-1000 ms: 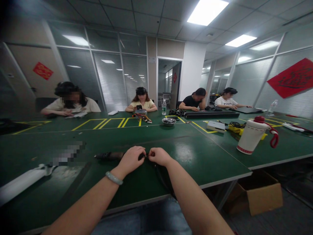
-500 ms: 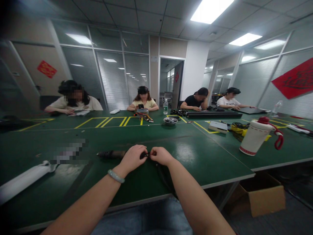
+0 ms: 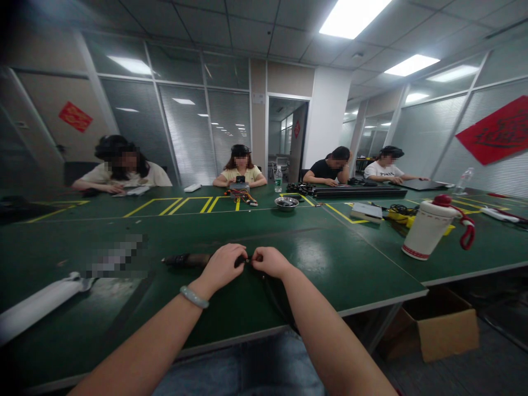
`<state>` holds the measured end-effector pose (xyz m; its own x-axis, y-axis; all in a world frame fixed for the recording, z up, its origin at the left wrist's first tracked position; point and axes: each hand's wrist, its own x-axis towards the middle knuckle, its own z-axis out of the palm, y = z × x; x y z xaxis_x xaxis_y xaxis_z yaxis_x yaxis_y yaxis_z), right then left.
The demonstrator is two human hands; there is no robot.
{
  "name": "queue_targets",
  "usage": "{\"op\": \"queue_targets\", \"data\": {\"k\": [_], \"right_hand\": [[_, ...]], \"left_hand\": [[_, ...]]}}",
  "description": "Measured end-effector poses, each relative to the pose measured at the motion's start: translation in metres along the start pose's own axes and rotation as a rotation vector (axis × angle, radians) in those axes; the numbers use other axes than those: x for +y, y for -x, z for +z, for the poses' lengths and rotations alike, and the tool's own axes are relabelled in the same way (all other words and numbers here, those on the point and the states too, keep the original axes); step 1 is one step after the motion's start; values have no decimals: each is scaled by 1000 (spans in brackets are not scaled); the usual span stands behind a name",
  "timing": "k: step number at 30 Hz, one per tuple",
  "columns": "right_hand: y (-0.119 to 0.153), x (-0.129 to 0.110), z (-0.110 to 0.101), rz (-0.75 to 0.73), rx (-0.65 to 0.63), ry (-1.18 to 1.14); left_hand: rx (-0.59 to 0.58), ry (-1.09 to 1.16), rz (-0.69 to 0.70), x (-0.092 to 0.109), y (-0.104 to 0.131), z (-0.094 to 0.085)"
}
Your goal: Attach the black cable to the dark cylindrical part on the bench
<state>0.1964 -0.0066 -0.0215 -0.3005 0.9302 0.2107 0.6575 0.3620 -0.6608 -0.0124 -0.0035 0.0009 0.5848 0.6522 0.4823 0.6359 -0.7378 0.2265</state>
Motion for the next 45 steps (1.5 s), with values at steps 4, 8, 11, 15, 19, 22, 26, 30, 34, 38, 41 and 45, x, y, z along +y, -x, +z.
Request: {"op": "queue_targets", "data": {"k": [4,8,11,15,19,22,26,30,34,38,41,45], "right_hand": [[0,0,0,-3,-7,-13],[0,2,1,-14,2,-11],[0,2,2,-8,3,-13],[-1,2,1,-1,-2,-16],[-1,1,0,-7,0,-10],[0,2,0,-20,4,-18],[0,1,1,-19,13,-23],[0,0,1,-12,10,-23],[1,-1,1,-27,20,-13],[0,0,2,-19,19,-2],[-1,2,4,-1,16,-9],[-2,2,4,-3,28,-2]], "left_hand": [[14,-1,-11,1,0,-1],[27,-20,8,1,0,0],[27,-20,6,1,-1,-1],[18,-26,0,2,0,-2],[6,-34,11,2,-1,-3],[6,-37,27,2,-1,-2],[-6,-42,12,3,-1,-3],[-7,-53,19,3,-1,-4],[-9,-58,27,2,-2,-4],[-23,-68,29,2,-2,-3],[-28,-66,21,2,-2,-2],[-18,-47,14,2,-1,-3]]}}
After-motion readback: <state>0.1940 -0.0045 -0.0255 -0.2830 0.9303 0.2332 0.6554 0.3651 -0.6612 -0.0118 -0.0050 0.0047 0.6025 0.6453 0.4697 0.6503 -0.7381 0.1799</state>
